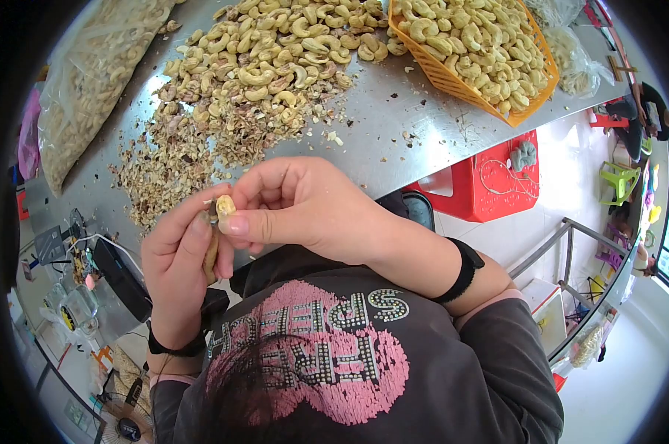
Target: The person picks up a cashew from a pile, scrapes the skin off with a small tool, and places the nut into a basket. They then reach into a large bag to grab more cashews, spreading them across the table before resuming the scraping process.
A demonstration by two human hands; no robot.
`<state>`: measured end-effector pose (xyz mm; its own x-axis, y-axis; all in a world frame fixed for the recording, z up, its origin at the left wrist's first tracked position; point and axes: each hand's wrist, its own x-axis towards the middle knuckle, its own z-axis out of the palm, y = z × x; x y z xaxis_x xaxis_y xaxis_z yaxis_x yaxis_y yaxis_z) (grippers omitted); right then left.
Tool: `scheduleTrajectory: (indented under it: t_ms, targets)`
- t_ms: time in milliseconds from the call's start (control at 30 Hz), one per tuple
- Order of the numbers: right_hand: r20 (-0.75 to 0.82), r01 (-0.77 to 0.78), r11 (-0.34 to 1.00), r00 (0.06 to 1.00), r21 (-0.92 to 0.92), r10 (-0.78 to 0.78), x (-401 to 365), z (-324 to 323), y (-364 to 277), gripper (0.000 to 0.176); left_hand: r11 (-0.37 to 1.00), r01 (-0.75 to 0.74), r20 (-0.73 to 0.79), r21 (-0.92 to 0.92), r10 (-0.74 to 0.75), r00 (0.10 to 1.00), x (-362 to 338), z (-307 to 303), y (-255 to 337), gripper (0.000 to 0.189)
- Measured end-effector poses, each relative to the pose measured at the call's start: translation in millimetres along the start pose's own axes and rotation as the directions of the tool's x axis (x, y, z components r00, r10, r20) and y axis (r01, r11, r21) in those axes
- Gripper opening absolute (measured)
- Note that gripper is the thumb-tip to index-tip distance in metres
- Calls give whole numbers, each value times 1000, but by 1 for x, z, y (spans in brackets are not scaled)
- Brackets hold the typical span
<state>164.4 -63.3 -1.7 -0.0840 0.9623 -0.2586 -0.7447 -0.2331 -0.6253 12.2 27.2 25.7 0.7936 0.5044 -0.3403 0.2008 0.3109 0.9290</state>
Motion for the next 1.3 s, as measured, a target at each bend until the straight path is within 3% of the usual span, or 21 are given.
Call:
scheduleTrajectory:
  t_ms: [67, 167, 233, 400, 733, 1000, 1067, 1300]
  targets:
    - [-33, 0, 1000, 999, -20, 0, -1, 1, -2, 13, 988, -108, -12, 113, 110, 994, 0, 0, -4, 29]
    - [-90, -6, 999, 996, -42, 2, -2, 4, -5, 12, 972, -142, -4, 186, 145, 989, 0, 0, -2, 29]
    - [-115, -11, 999, 993, -45, 6, -2, 4, -4, 11, 969, -154, 2, 192, 156, 988, 0, 0, -2, 29]
    - [-75, 161, 987, 984, -16, -161, 1, 2, 0, 14, 970, -155, 1, 187, 157, 988, 1, 0, -2, 28]
    - [-67, 145, 987, 988, 67, -140, 1, 0, 0, 19, 969, -146, -17, 198, 152, 988, 0, 1, 0, 27]
    - [-75, 137, 990, 988, 6, -137, -1, 3, -2, 17, 940, -230, 12, 252, 235, 972, -1, 3, -1, 28]
    - [-78, 140, 990, 987, -23, -141, -1, 3, -3, 16, 947, -254, 18, 195, 256, 967, -1, 6, 0, 29]
    - [-71, 145, 988, 986, -52, -148, -1, 2, -2, 16, 933, -219, 5, 285, 227, 974, -4, 7, -1, 32]
